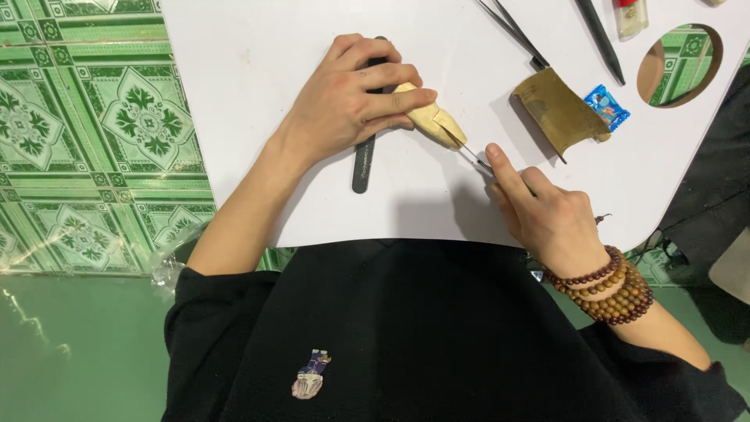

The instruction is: Carving and detailing a small wooden object using a utility knife and other hand tools

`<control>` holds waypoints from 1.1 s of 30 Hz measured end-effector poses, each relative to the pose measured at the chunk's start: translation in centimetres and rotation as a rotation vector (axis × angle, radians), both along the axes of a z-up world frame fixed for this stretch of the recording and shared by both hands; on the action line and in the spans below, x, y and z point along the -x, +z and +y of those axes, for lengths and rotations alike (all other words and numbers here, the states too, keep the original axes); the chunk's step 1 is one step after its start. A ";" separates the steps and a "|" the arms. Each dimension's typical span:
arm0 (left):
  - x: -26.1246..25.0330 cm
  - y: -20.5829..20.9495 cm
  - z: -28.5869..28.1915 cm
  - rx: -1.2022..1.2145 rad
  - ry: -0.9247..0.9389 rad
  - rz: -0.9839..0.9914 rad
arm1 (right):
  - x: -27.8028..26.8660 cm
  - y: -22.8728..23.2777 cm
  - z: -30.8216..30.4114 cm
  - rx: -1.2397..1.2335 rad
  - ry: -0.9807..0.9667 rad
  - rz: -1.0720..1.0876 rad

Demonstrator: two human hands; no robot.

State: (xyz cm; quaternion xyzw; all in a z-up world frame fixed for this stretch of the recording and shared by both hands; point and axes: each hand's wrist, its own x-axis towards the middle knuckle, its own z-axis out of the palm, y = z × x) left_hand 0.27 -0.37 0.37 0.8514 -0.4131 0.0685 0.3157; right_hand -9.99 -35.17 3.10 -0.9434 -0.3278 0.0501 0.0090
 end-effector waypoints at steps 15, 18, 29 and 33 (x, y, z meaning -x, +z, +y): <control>-0.1 -0.4 0.3 0.013 -0.008 0.002 | -0.3 0.6 -0.9 0.054 0.067 0.038; -0.1 -0.5 0.2 0.020 -0.012 -0.005 | -0.6 0.6 -0.3 0.044 0.078 -0.030; -0.2 0.4 0.2 0.045 -0.007 -0.014 | -2.3 1.7 1.7 0.035 -0.173 0.287; 0.8 1.7 -0.5 -0.149 0.049 -0.035 | -3.5 2.5 1.5 0.091 -0.116 0.313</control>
